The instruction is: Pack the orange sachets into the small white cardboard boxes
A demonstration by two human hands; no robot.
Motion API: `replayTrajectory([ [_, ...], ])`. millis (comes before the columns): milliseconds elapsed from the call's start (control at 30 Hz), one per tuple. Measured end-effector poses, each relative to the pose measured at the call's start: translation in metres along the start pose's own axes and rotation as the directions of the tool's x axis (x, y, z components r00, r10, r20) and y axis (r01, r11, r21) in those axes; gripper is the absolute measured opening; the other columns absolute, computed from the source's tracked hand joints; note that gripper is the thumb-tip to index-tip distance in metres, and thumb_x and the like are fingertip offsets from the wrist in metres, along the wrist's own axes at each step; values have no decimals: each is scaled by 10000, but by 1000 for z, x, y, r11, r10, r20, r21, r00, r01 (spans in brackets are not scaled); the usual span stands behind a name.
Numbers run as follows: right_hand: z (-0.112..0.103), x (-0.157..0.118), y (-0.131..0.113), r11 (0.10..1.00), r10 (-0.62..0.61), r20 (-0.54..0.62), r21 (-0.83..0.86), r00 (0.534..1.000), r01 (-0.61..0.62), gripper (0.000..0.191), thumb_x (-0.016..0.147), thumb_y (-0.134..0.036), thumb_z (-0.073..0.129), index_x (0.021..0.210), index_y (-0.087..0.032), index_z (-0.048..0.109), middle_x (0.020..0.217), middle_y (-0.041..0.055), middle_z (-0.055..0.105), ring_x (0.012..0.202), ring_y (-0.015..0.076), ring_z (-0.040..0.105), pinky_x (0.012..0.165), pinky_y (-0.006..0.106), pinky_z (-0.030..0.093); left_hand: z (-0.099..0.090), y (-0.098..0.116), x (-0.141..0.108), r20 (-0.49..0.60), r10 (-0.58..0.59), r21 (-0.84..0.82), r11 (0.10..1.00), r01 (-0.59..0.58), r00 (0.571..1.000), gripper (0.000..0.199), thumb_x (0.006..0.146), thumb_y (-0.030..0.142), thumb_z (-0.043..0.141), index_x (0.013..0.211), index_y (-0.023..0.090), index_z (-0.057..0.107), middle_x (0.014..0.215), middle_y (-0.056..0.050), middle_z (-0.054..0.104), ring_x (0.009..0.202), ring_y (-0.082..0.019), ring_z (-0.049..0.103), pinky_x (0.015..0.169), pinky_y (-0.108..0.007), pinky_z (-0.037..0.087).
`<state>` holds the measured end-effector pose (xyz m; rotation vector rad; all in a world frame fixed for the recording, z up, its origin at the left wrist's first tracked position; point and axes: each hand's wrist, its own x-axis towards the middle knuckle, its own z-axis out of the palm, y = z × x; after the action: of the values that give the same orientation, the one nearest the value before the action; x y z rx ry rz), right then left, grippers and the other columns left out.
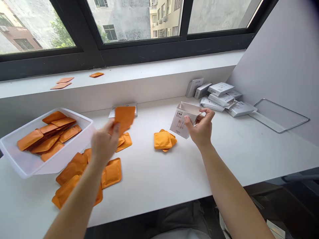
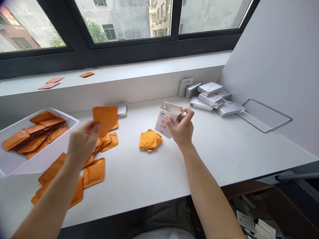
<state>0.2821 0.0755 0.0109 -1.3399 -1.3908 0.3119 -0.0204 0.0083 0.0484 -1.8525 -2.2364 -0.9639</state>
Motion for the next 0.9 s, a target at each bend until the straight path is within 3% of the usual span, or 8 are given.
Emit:
replayTrajectory([
  [67, 0, 1, 1, 999, 21, -2, 41, 1000, -21, 461, 762, -438, 632, 1034, -263, 303, 744, -8, 631, 578, 202, 613, 548, 337, 457, 14, 11, -18, 95, 31, -237, 972, -8, 995, 364, 916, 438, 410, 1009, 193, 663, 686, -9, 619, 564, -139, 511, 546, -233, 385],
  [133, 1, 2, 2, 996, 37, -23, 85, 999, -34, 459, 761, -423, 635, 1027, -266, 296, 751, -4, 632, 600, 204, 623, 568, 350, 474, 26, 14, -30, 121, 68, -339, 941, -23, 990, 335, 911, 416, 441, 999, 186, 668, 693, -2, 616, 579, -130, 509, 557, -225, 396],
  [300, 2, 5, 6, 994, 54, -52, 103, 997, -48, 450, 759, -417, 633, 1016, -271, 293, 717, -11, 613, 584, 206, 610, 569, 368, 478, 31, 4, -36, 36, 23, -390, 921, -7, 999, 306, 899, 388, 490, 1012, 181, 686, 700, 3, 625, 601, -120, 526, 564, -212, 418],
  [433, 2, 4, 7, 993, 93, -31, 79, 995, -90, 461, 755, -433, 636, 1025, -268, 301, 716, -7, 624, 603, 217, 621, 573, 367, 471, 29, 0, -38, 42, 29, -419, 908, -9, 999, 295, 880, 372, 538, 1073, 206, 688, 891, -13, 714, 767, -145, 631, 671, -218, 483],
  [533, 2, 4, 8, 993, 107, -25, 60, 994, -106, 466, 755, -444, 633, 1033, -266, 304, 715, -9, 624, 608, 218, 621, 569, 358, 465, 32, 0, -41, 20, 54, -352, 935, -43, 998, 269, 857, 351, 585, 1082, 247, 691, 900, 5, 734, 764, -149, 652, 681, -231, 490],
  [633, 3, 2, 7, 993, 116, 21, 22, 993, -116, 468, 752, -460, 631, 1034, -265, 311, 704, -18, 620, 588, 208, 603, 559, 342, 455, 35, -2, -42, -69, 150, -209, 965, -161, 986, 203, 850, 297, 601, 1020, 265, 706, 856, 21, 742, 682, -139, 643, 658, -245, 471],
  [800, 3, -1, 4, 996, 93, 43, 11, 995, -94, 461, 765, -467, 613, 1045, -265, 307, 691, -37, 610, 557, 191, 579, 542, 317, 433, 41, -7, -38, -171, 371, -126, 911, -394, 913, 148, 867, 215, 588, 959, 243, 701, 802, 17, 739, 732, -150, 660, 746, -274, 470],
  [900, -1, -1, 2, 993, 95, 13, 66, 995, -96, 457, 767, -457, 610, 1038, -264, 298, 700, -32, 611, 593, 196, 594, 553, 317, 442, 40, -7, -40, -162, 453, -94, 877, -471, 876, 155, 866, 177, 584, 958, 247, 687, 858, 7, 741, 798, -164, 660, 795, -300, 465],
])
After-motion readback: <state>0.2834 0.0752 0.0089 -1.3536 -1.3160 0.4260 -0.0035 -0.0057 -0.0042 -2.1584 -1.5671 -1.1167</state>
